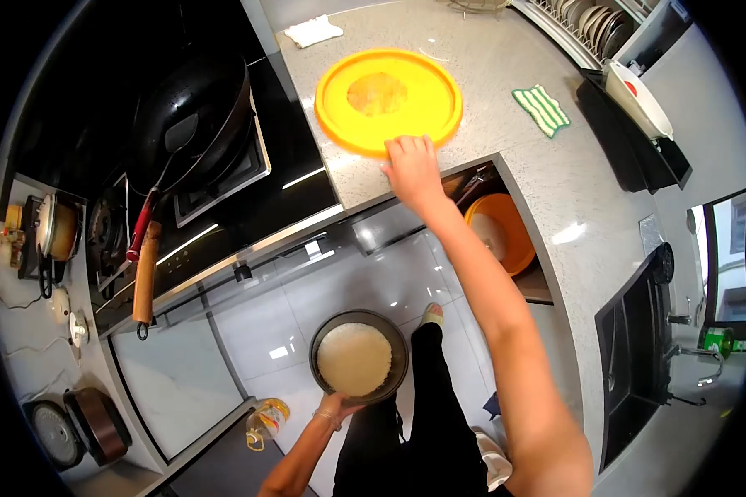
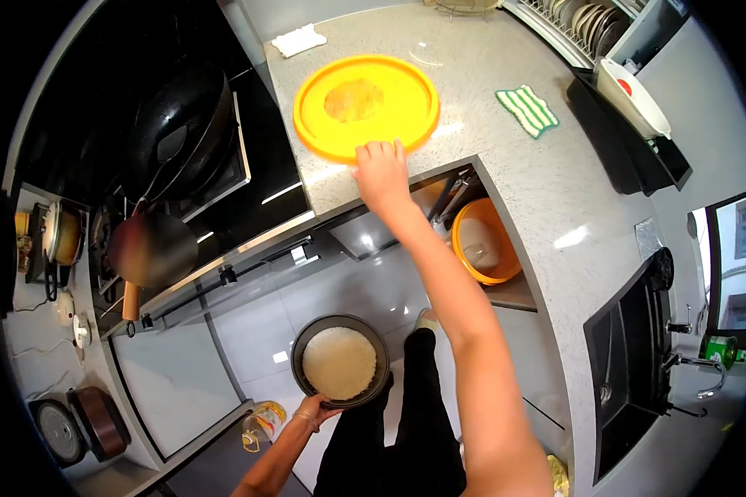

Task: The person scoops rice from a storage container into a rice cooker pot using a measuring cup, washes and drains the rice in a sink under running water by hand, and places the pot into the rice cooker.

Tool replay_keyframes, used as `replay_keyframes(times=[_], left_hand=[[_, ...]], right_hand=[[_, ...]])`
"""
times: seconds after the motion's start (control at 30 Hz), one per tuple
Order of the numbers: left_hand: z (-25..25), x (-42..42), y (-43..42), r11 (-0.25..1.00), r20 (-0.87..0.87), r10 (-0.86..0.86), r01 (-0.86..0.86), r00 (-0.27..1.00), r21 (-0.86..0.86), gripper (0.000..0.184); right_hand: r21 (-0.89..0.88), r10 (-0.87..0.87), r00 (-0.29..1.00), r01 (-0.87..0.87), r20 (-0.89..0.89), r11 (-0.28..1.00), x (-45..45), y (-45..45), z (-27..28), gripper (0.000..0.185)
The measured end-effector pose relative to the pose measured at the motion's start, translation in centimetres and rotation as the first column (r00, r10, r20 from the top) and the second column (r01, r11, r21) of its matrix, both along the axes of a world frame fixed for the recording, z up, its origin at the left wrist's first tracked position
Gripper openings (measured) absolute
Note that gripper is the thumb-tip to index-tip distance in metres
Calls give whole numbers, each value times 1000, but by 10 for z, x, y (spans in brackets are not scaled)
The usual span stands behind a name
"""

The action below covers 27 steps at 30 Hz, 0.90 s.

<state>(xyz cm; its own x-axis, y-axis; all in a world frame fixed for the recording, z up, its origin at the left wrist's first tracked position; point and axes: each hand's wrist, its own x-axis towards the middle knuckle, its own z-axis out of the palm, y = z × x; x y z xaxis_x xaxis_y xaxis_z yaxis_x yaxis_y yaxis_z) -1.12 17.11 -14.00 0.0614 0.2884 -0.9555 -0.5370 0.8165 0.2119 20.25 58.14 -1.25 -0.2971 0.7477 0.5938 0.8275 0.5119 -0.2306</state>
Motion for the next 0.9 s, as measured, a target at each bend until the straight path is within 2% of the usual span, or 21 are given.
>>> replay_keyframes(times=[0.07, 0.13, 0.23, 0.4, 0.5, 0.57, 0.7, 0.77, 0.83, 0.9], left_hand=[[4, -7, -4, 1000, 5, 9, -9, 1000, -7, 36], [-9, -15, -19, 997, 28, 69, -68, 997, -27, 37], [-9, -22, -24, 993, 63, 103, -100, 993, -57, 38], [-3, -21, -21, 990, 68, 119, -113, 991, -83, 37], [-11, -21, -24, 986, 61, 141, -134, 988, -100, 37], [-9, -18, -19, 984, 53, 152, -146, 987, -104, 37], [-8, -7, -7, 980, 48, 166, -159, 985, -122, 38], [-9, 0, -1, 974, 33, 193, -187, 981, -130, 37], [-6, 10, 6, 967, 13, 212, -208, 977, -144, 37], [-2, 23, 18, 961, -5, 220, -218, 975, -170, 38]], right_hand=[[-150, 22, 998, -14, 51, 989, 2, -35, 0, 20], [-107, 68, 998, -67, 5, 992, 12, -82, 0, 19], [-215, 139, 990, -130, 29, 968, 32, -160, -2, 17], [-499, 279, 959, -268, -53, 824, 67, -287, -52, 18], [-601, 234, 971, -216, -50, 769, 93, -309, -113, 17], [-582, 149, 987, -88, 58, 808, 114, -295, -155, 18], [-434, -68, 979, 146, 191, 889, 180, -233, -236, 22], [-443, -254, 907, 390, 335, 808, 209, -206, -267, 28], [-511, -377, 788, 607, 488, 608, 227, -175, -283, 40], [-523, -293, 809, 562, 510, 641, 254, -154, -310, 46]])
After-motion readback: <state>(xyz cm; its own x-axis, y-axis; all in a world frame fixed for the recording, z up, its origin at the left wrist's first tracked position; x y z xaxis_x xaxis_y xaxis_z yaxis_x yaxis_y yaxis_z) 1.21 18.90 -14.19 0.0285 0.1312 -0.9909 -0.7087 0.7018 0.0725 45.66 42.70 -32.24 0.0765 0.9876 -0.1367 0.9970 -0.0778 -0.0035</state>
